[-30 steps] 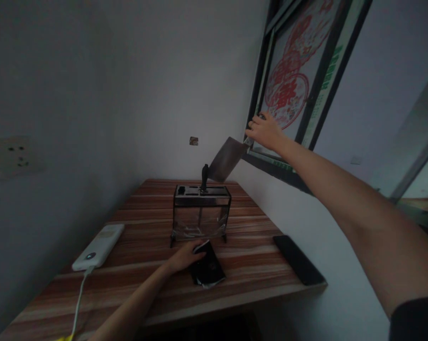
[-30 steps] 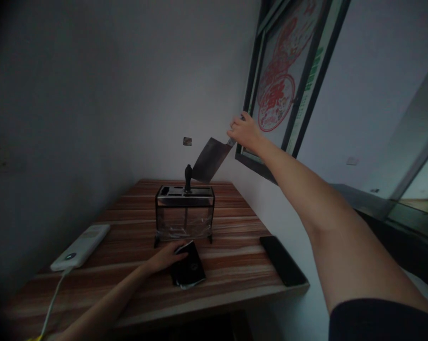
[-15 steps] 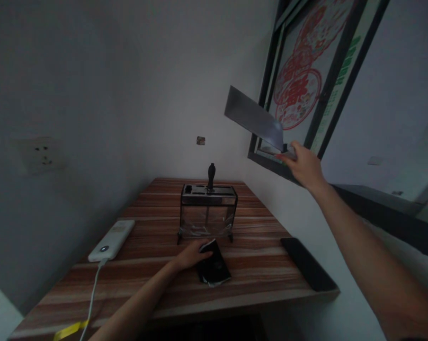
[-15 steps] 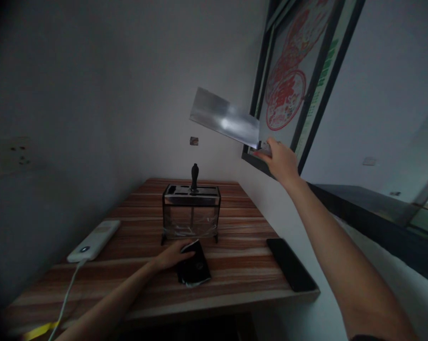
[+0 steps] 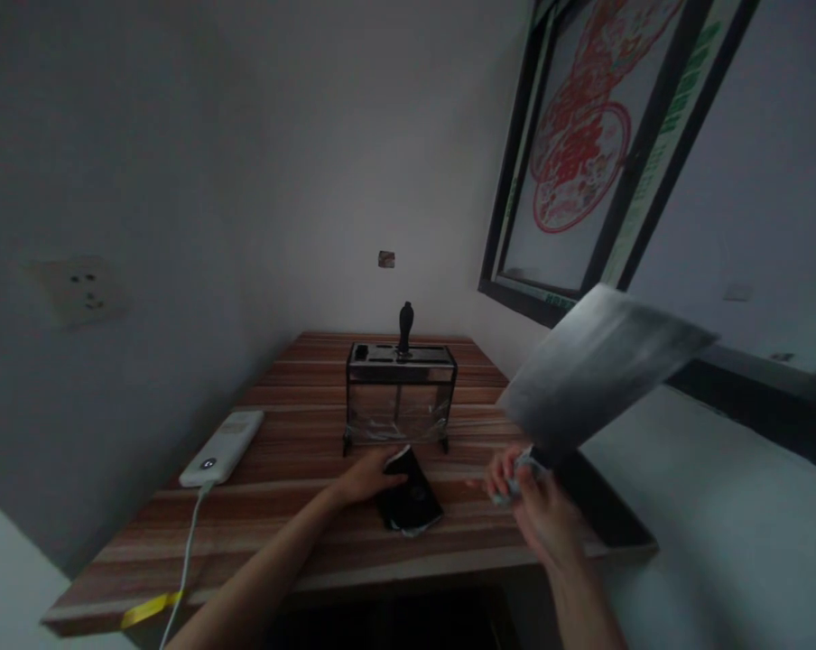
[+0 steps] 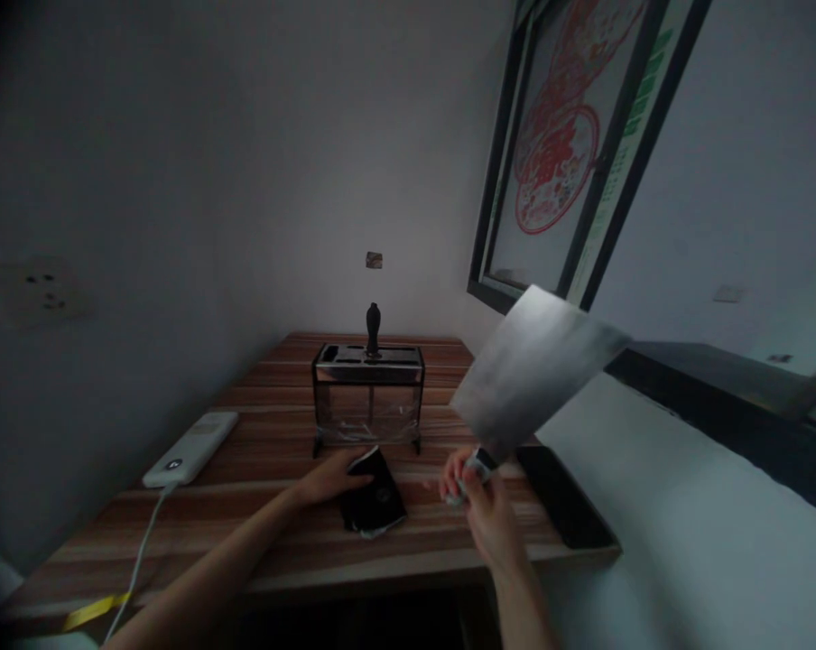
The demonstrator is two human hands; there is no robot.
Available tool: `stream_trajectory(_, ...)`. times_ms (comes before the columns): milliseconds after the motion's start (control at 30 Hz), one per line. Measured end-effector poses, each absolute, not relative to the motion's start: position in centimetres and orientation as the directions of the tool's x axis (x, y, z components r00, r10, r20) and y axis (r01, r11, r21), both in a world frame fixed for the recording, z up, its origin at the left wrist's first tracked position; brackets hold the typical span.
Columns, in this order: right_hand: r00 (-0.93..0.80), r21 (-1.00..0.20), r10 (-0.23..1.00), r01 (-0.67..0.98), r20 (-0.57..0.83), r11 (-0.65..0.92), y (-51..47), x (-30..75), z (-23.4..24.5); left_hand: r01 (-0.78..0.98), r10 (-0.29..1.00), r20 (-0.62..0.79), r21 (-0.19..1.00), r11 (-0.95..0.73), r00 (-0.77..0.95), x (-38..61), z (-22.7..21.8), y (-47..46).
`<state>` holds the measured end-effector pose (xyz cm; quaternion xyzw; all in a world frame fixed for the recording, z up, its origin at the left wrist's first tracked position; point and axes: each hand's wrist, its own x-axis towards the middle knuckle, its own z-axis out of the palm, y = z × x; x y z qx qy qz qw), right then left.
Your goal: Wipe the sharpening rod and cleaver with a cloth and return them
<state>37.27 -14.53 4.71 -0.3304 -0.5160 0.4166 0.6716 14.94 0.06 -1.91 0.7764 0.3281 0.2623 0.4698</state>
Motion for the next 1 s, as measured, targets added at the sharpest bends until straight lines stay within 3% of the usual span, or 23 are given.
stream_trajectory(133, 0.057, -0.824, 0.956, -0.495, 0.288, 0.277, -17.2, 34.4, -1.1, 0.281, 0.855, 0.064, 0.929, -0.239, 0.514, 14.4, -2.0, -0.7)
stream_trajectory(267, -0.175, -0.753, 0.961, -0.657, 0.214, 0.048, -18.8, 32.6, -3.2, 0.254, 0.921, -0.022, 0.964, -0.084, 0.389, 13.2, -2.3, -3.0)
stream_trajectory(333, -0.238, -0.725, 0.954, -0.688, 0.184, -0.032, -19.3, 31.7, -3.3, 0.162, 0.952, -0.050, 0.987, 0.001, 0.303, 12.4, -2.2, -4.6)
stream_trajectory(400, -0.248, -0.728, 0.959, -0.682, 0.140, -0.070, -19.4, 30.8, -3.3, -0.080, 0.987, -0.078, 0.993, 0.090, 0.142, 11.7, -2.0, -6.2)
stream_trajectory(500, -0.218, -0.778, 0.975, -0.620, 0.047, -0.101, -19.0, 30.0, -3.7, -0.257, 0.994, -0.075, 0.965, 0.054, -0.075, 10.8, -1.4, -7.8)
stream_trajectory(600, -0.229, -0.817, 0.972, -0.548, -0.060, -0.180, -18.4, 29.6, -3.9, -0.128, 0.963, 0.037, 0.989, -0.073, -0.267, 10.2, 0.0, -8.6)
stream_trajectory(667, -0.251, -0.836, 0.959, -0.493, -0.130, -0.242, -18.0, 29.5, -3.6, 0.064, 0.906, 0.216, 0.976, -0.206, -0.365, 10.2, 1.4, -8.9)
stream_trajectory(733, -0.275, -0.847, 0.943, -0.440, -0.188, -0.297, -17.6, 29.3, -3.2, 0.257, 0.789, 0.454, 0.890, -0.377, -0.415, 10.6, 2.8, -9.2)
stream_trajectory(833, -0.387, -0.818, 0.893, -0.420, -0.230, -0.393, -17.1, 29.0, -2.4, 0.437, 0.667, 0.703, 0.695, -0.571, -0.246, 12.1, 3.6, -9.9)
stream_trajectory(900, -0.491, -0.774, 0.845, -0.442, -0.214, -0.453, -16.9, 28.9, -2.2, 0.486, 0.596, 0.799, 0.491, -0.723, 0.080, 13.1, 2.9, -10.6)
stream_trajectory(1000, -0.583, -0.717, 0.791, -0.471, -0.184, -0.514, -16.5, 29.4, -2.2, 0.529, 0.557, 0.694, 0.291, -0.797, 0.457, 14.1, 1.0, -11.4)
